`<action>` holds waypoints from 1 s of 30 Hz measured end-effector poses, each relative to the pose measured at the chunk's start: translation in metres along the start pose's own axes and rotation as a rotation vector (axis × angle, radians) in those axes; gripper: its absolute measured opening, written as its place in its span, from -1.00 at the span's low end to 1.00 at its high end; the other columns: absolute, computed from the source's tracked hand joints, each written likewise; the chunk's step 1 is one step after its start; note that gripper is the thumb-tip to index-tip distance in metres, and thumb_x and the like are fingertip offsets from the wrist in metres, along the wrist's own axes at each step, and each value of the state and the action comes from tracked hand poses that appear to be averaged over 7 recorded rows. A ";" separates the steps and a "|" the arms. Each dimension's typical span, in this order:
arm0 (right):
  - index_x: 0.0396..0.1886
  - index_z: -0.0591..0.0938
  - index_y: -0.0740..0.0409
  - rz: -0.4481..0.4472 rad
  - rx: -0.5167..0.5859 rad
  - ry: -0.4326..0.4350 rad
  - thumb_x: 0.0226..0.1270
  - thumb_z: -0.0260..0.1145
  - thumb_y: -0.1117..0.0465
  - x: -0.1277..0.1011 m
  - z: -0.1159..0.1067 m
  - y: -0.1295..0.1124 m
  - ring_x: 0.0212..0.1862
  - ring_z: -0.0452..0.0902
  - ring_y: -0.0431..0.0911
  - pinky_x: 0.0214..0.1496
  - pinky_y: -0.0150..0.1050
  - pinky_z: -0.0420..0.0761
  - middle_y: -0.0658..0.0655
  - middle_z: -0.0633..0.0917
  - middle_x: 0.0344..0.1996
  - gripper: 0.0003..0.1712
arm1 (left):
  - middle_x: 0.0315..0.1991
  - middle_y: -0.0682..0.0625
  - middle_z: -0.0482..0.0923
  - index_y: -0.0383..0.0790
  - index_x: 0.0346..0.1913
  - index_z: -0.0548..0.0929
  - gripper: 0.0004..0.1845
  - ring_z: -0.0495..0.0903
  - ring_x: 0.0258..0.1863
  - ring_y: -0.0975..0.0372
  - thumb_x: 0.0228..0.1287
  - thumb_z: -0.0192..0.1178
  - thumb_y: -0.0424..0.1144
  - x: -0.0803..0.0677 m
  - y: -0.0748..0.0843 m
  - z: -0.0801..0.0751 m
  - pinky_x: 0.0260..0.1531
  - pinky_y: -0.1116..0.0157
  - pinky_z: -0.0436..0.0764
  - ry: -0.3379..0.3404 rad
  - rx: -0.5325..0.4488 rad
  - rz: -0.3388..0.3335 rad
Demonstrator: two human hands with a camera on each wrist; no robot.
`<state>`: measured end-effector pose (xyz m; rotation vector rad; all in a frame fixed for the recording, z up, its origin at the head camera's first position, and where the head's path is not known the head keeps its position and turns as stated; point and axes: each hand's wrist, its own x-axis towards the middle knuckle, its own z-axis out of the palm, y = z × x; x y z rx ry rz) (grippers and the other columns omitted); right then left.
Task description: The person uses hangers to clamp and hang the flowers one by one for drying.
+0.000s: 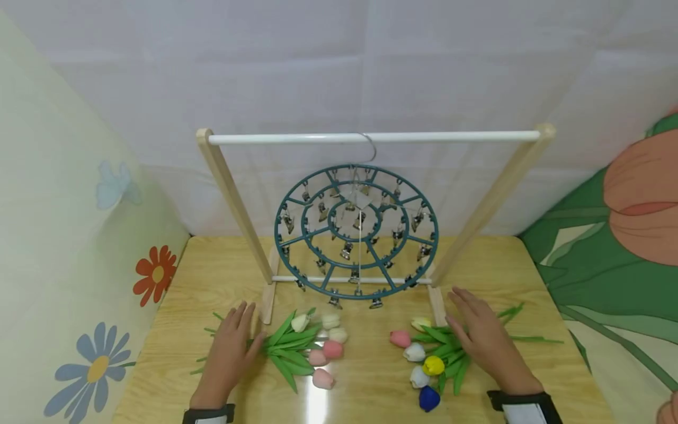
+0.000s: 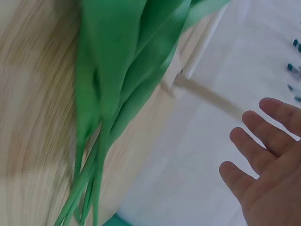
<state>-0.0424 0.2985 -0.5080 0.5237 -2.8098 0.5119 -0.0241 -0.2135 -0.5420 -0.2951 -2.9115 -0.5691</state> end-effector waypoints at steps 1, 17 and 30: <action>0.32 0.52 0.40 -0.008 0.000 0.000 0.38 0.42 0.22 0.001 0.002 -0.003 0.25 0.47 0.37 0.20 0.35 0.52 0.42 0.52 0.33 -0.40 | 0.37 -0.47 0.42 -0.41 0.45 0.38 -0.26 0.44 0.31 -0.39 0.34 0.40 -0.13 -0.001 0.001 0.001 0.26 -0.35 0.48 0.000 0.001 0.009; 0.38 0.49 0.36 -0.174 0.075 -0.010 0.41 0.38 0.22 0.017 0.054 -0.055 0.28 0.52 0.33 0.28 0.38 0.52 0.37 0.53 0.34 -0.39 | 0.11 -0.29 0.64 -0.37 0.08 0.68 -0.52 0.63 0.11 -0.13 0.17 0.53 -0.19 -0.017 0.016 0.020 0.11 -0.09 0.69 -0.012 0.006 0.071; 0.36 0.53 0.23 -0.213 0.068 -0.109 0.53 0.28 0.05 0.034 0.073 -0.098 0.34 0.49 0.28 0.42 0.26 0.48 0.38 0.59 0.27 -0.46 | -0.10 -0.13 0.67 -0.37 -0.06 0.74 -0.64 0.65 -0.07 0.04 0.08 0.56 -0.34 -0.020 0.018 0.024 -0.02 0.07 0.73 -0.015 0.049 0.098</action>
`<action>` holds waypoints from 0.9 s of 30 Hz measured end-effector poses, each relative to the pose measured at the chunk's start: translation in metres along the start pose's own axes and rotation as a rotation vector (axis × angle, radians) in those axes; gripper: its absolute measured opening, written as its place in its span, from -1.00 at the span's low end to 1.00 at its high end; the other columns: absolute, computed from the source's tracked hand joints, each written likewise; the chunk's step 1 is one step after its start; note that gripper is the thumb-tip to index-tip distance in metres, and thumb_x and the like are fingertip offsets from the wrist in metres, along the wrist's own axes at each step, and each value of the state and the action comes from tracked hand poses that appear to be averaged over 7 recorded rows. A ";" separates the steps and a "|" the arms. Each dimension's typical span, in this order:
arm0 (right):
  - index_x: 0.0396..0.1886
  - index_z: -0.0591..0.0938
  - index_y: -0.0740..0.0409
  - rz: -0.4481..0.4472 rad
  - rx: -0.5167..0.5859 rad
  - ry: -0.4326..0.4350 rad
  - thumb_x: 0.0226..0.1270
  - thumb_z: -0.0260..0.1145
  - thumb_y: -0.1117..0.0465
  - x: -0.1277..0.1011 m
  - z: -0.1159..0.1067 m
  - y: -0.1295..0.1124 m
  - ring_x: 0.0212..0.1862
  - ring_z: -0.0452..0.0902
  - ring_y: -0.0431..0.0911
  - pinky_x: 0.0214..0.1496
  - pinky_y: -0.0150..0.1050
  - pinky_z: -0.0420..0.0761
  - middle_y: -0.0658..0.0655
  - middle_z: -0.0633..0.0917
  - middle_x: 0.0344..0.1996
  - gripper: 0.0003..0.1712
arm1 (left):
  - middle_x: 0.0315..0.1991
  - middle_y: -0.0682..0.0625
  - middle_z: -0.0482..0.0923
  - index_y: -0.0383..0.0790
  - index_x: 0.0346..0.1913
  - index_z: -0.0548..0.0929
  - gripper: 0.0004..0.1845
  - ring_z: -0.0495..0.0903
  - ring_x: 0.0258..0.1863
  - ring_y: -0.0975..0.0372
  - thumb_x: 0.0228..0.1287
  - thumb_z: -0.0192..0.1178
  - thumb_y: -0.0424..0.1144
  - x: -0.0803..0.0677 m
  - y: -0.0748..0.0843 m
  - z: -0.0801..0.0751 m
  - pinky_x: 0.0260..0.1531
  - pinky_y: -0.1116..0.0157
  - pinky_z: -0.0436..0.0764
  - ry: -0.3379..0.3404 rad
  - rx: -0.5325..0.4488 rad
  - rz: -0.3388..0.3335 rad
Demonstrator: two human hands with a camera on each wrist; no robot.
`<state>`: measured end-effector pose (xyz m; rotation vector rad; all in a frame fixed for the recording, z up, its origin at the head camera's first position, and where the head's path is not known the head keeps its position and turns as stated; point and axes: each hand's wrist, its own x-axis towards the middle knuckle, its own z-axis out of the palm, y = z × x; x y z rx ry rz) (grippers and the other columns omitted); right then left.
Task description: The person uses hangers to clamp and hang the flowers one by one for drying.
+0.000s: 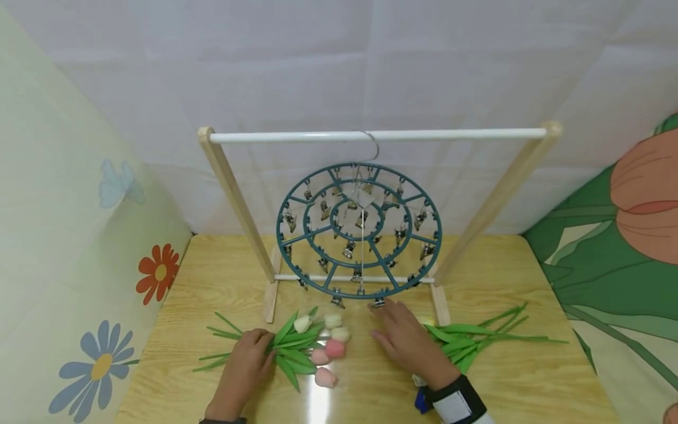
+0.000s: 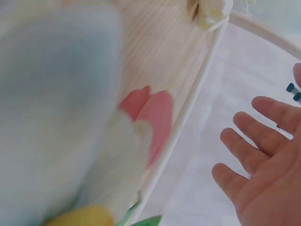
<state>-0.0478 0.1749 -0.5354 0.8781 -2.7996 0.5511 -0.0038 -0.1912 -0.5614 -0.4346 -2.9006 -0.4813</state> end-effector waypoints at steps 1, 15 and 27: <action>0.39 0.52 0.22 -0.002 -0.003 -0.009 0.52 0.28 0.05 0.001 0.000 -0.002 0.33 0.49 0.28 0.42 0.24 0.49 0.37 0.60 0.25 -0.44 | -0.10 -0.13 0.67 -0.38 -0.06 0.74 -0.63 0.64 -0.08 0.05 0.06 0.56 -0.37 0.000 0.000 0.001 -0.04 0.09 0.73 0.003 0.005 0.007; 0.43 0.47 0.21 -0.044 -0.034 -0.044 0.53 0.27 -0.02 0.017 -0.004 -0.019 0.13 0.63 0.09 0.21 0.01 0.67 0.26 0.64 0.28 -0.38 | -0.15 -0.11 0.58 -0.39 -0.01 0.72 -0.51 0.59 -0.13 0.08 -0.09 0.46 -0.71 -0.002 -0.001 -0.006 -0.15 0.13 0.70 -0.028 -0.010 -0.065; 0.43 0.47 0.21 -0.014 0.089 -0.163 0.55 0.25 0.02 0.031 -0.001 -0.032 0.35 0.52 0.24 0.36 0.19 0.57 0.31 0.48 0.43 -0.41 | -0.29 -0.08 0.53 -0.39 -0.16 0.74 -0.59 0.55 -0.27 0.12 -0.14 0.44 -0.74 -0.004 -0.014 -0.006 -0.32 0.17 0.66 0.067 0.041 -0.051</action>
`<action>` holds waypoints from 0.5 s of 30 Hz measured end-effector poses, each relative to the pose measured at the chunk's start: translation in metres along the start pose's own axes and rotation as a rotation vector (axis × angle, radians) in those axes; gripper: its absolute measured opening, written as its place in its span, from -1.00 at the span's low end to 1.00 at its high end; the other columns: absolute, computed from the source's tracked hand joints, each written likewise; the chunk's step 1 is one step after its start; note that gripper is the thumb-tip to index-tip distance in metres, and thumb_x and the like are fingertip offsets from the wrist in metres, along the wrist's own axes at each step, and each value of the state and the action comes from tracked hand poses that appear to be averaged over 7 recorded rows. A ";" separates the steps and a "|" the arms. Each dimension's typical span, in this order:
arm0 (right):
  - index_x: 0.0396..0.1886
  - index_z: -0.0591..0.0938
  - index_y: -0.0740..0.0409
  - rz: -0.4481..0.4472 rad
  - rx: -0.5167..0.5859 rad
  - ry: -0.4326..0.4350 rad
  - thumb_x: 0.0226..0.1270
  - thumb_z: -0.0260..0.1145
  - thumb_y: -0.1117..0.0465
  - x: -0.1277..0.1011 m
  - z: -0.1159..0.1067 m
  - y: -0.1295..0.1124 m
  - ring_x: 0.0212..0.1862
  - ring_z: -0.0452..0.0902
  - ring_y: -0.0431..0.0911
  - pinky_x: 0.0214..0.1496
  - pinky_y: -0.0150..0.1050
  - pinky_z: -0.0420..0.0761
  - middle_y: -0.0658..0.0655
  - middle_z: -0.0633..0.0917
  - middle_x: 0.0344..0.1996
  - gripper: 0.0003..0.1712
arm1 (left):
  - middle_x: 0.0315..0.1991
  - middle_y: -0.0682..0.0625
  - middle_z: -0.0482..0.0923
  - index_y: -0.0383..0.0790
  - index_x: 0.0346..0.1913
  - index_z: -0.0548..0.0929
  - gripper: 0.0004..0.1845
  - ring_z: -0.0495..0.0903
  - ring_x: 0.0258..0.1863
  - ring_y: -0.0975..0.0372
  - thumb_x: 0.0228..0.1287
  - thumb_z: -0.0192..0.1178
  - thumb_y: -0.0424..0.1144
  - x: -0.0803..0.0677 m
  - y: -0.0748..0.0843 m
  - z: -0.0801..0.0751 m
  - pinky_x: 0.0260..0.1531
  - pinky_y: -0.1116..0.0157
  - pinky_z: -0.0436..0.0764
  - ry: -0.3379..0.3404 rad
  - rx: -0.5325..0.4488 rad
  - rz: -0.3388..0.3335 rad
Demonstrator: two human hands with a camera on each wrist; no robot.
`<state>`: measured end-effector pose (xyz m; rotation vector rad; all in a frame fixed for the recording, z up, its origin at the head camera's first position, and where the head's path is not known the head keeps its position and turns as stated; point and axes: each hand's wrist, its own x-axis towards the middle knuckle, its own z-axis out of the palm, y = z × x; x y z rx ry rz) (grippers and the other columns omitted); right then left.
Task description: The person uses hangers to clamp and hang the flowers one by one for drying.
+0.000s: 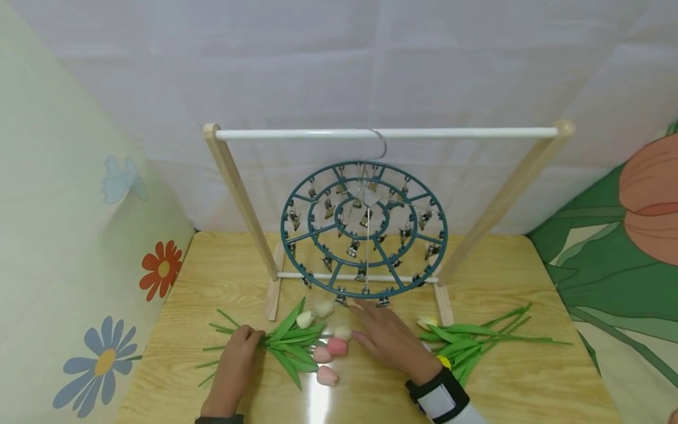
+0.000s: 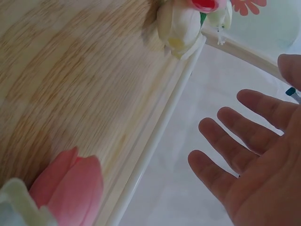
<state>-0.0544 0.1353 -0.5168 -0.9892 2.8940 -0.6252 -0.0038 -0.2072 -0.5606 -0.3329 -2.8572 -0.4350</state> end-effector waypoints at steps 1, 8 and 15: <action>0.43 0.47 0.20 0.001 0.002 -0.007 0.55 0.25 0.02 0.001 0.000 -0.001 0.37 0.50 0.24 0.37 0.19 0.56 0.30 0.47 0.44 -0.41 | -0.31 -0.08 0.52 -0.40 -0.18 0.74 -0.60 0.55 -0.29 0.12 -0.15 0.44 -0.76 0.001 0.000 -0.001 -0.34 0.18 0.66 0.018 -0.003 0.007; 0.43 0.46 0.20 -0.042 -0.004 0.019 0.54 0.26 -0.01 0.004 0.002 -0.005 0.41 0.45 0.19 0.42 0.13 0.54 0.29 0.45 0.46 -0.38 | -0.35 -0.09 0.52 -0.35 -0.28 0.74 -0.60 0.49 -0.39 0.14 -0.19 0.39 -0.81 0.010 0.000 -0.008 -0.47 0.25 0.53 0.176 0.008 0.094; 0.46 0.45 0.21 -0.120 -0.011 0.101 0.45 0.33 0.01 0.014 0.001 -0.015 0.40 0.46 0.16 0.46 0.09 0.50 0.31 0.51 0.39 -0.31 | -0.33 -0.12 0.56 -0.33 -0.27 0.75 -0.50 0.48 -0.40 0.11 -0.31 0.39 -0.86 0.021 0.013 -0.021 -0.50 0.27 0.46 0.252 0.015 0.163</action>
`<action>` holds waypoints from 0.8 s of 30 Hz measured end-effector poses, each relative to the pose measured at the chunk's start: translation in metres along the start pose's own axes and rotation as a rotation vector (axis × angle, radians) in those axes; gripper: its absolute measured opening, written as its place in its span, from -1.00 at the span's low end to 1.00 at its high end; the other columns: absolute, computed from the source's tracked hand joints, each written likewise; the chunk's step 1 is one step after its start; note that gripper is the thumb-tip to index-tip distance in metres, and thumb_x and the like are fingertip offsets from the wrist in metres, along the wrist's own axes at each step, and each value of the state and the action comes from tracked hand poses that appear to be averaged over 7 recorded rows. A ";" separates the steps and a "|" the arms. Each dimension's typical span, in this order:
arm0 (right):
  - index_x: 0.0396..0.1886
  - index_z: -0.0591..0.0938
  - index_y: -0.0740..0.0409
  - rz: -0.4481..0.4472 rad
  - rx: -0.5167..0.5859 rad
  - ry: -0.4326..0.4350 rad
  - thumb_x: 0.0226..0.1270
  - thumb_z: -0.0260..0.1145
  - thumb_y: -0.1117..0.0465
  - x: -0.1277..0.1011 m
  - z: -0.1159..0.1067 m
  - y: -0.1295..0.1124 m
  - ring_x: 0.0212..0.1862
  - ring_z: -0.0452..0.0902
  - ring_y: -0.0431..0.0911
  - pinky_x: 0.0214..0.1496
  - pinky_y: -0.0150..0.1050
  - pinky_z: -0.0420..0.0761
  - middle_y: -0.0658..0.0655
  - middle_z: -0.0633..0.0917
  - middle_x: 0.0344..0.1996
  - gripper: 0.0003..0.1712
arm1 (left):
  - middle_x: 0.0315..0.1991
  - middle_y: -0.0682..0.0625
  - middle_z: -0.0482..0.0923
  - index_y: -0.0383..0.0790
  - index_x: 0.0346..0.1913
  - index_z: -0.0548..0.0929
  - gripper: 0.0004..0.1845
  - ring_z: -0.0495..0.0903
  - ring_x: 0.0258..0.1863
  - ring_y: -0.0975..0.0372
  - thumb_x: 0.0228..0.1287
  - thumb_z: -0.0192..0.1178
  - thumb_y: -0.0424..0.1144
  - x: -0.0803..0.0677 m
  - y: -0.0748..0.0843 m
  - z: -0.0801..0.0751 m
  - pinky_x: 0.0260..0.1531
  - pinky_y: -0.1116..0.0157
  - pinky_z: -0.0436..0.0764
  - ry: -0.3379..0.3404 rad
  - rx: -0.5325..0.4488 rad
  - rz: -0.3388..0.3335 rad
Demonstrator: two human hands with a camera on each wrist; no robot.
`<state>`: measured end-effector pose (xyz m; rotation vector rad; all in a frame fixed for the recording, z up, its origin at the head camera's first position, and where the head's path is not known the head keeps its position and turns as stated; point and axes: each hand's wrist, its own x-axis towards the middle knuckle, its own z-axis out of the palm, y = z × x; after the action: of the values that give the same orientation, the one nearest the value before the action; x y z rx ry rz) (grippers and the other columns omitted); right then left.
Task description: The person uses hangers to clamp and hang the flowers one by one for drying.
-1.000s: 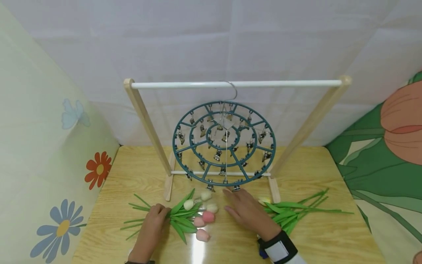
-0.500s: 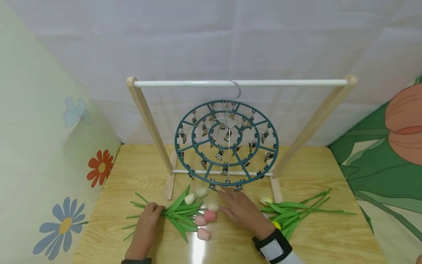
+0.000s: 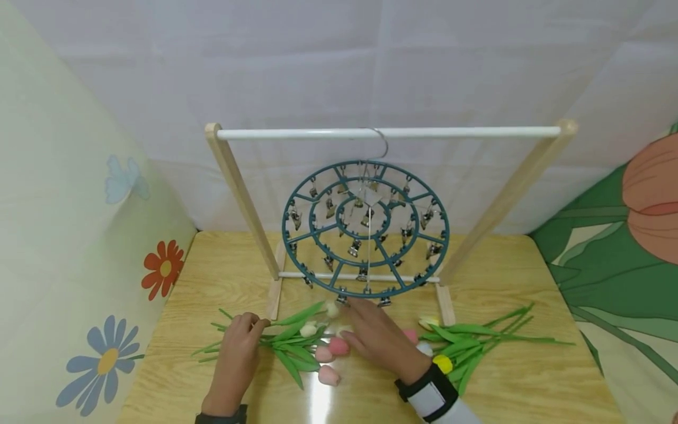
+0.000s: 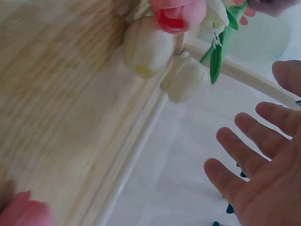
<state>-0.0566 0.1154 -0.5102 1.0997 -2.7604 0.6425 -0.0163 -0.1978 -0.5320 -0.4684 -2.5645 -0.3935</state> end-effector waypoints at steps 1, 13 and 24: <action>0.46 0.45 0.20 -0.004 -0.002 0.009 0.44 0.34 0.02 0.002 -0.001 -0.002 0.40 0.47 0.15 0.46 0.10 0.50 0.31 0.52 0.39 -0.31 | -0.33 -0.13 0.56 -0.33 -0.26 0.75 -0.48 0.49 -0.40 0.10 -0.34 0.39 -0.87 0.003 0.002 -0.002 -0.50 0.26 0.47 0.007 -0.003 0.010; 0.44 0.52 0.00 -0.042 -0.132 0.022 0.44 0.35 0.08 0.021 -0.001 -0.005 0.32 0.54 0.02 0.34 -0.02 0.62 0.06 0.57 0.39 -0.40 | -0.29 -0.14 0.60 -0.34 -0.23 0.77 -0.41 0.53 -0.35 0.07 -0.39 0.34 -0.92 0.026 0.025 -0.015 -0.47 0.22 0.52 0.082 -0.051 0.076; 0.06 0.73 -0.01 -0.085 -0.227 0.073 0.36 0.44 0.15 0.018 0.003 0.001 -0.07 0.69 -0.12 -0.14 -0.22 0.78 -0.01 0.73 -0.08 -0.71 | -0.25 -0.13 0.61 -0.33 -0.21 0.77 -0.44 0.57 -0.24 0.01 -0.32 0.33 -0.90 0.036 0.036 -0.024 -0.39 0.13 0.56 0.094 -0.048 0.089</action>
<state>-0.0705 0.1029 -0.5090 1.1122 -2.6288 0.3417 -0.0216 -0.1651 -0.4868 -0.5652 -2.4386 -0.4352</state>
